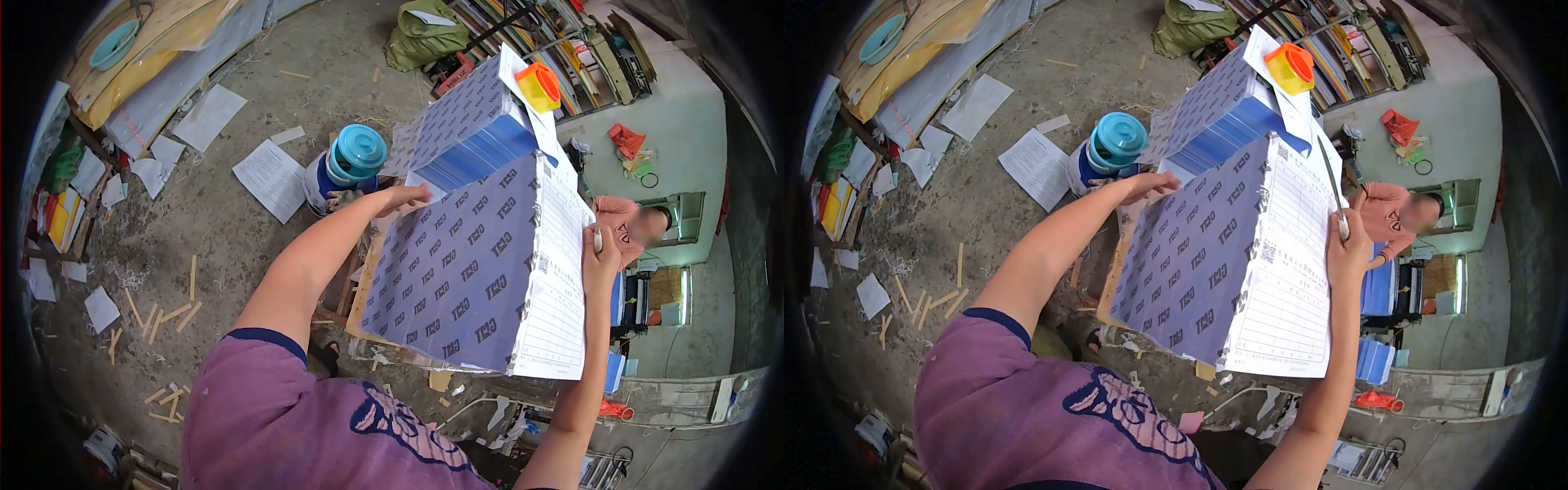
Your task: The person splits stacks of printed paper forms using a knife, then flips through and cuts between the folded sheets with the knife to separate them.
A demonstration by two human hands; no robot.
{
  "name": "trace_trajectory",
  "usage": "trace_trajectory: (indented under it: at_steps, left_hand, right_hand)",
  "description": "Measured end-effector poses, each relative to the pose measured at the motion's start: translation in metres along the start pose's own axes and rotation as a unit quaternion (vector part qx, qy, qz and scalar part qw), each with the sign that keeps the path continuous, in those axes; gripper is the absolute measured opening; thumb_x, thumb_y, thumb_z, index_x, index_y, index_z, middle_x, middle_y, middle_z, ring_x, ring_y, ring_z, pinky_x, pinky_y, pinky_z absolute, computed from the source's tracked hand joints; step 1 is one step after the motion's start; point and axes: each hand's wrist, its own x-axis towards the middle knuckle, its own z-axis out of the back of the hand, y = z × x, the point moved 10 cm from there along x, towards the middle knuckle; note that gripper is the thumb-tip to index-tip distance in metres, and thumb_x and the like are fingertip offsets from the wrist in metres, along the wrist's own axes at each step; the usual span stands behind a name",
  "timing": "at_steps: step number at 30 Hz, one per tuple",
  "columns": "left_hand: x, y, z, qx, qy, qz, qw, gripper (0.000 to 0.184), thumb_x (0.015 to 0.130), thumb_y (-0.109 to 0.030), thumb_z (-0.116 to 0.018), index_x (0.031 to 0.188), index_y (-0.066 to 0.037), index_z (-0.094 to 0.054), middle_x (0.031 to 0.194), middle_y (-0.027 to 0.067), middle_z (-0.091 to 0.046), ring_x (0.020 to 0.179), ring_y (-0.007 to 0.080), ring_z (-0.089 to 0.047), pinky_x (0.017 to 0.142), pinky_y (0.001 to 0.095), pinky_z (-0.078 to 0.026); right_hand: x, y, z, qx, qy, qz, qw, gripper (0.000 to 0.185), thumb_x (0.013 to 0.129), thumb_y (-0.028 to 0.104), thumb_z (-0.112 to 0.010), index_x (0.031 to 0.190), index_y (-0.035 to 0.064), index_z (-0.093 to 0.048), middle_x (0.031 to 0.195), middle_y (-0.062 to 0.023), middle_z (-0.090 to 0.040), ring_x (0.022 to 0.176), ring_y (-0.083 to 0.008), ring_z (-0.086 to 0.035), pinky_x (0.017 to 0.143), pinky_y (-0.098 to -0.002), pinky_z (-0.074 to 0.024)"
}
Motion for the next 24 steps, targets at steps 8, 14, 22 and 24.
trace_trajectory:
  at_steps: [8, 14, 22, 24]
  left_hand:
    - [0.011, 0.011, -0.019, 0.017, 0.157, -0.041, 0.987, 0.017, 0.087, -0.026, -0.056, 0.094, -0.013, -0.062, 0.089, -0.0032, -0.056, 0.083, 0.0086, -0.044, 0.081, 0.0252, -0.030]
    - [0.007, 0.005, -0.015, -0.040, 0.139, -0.032, 0.989, 0.013, 0.085, -0.023, -0.058, 0.089, -0.011, -0.062, 0.084, -0.0025, -0.055, 0.078, 0.0089, -0.044, 0.078, 0.0238, -0.030]
    - [0.028, -0.002, -0.012, 0.049, 0.079, -0.035, 0.995, 0.015, 0.080, -0.022, -0.063, 0.076, -0.008, -0.063, 0.074, -0.0003, -0.055, 0.072, 0.0117, -0.047, 0.071, 0.0240, -0.034]
    - [0.032, 0.000, -0.002, 0.094, 0.023, -0.039, 0.995, 0.018, 0.079, -0.022, -0.063, 0.072, -0.006, -0.063, 0.070, 0.0010, -0.055, 0.068, 0.0131, -0.047, 0.067, 0.0252, -0.037]
  right_hand:
    - [-0.002, -0.001, -0.012, 0.001, 0.020, -0.009, 1.000, 0.012, 0.086, 0.012, -0.055, 0.088, 0.0002, -0.056, 0.064, -0.0088, -0.056, 0.053, -0.0152, -0.043, 0.052, -0.0276, -0.0387]
    - [0.000, -0.006, -0.020, -0.004, 0.032, -0.028, 0.999, 0.011, 0.086, 0.011, -0.056, 0.088, 0.0002, -0.057, 0.064, -0.0075, -0.055, 0.053, -0.0144, -0.043, 0.053, -0.0265, -0.0384]
    - [0.000, -0.006, -0.015, 0.009, 0.029, -0.041, 0.999, 0.012, 0.087, 0.012, -0.055, 0.090, 0.0009, -0.058, 0.066, -0.0071, -0.057, 0.056, -0.0144, -0.044, 0.056, -0.0263, -0.0393]
    - [0.002, -0.005, -0.011, 0.005, 0.022, -0.035, 0.999, 0.012, 0.087, 0.012, -0.055, 0.091, 0.0010, -0.058, 0.068, -0.0072, -0.057, 0.058, -0.0141, -0.045, 0.057, -0.0261, -0.0398]
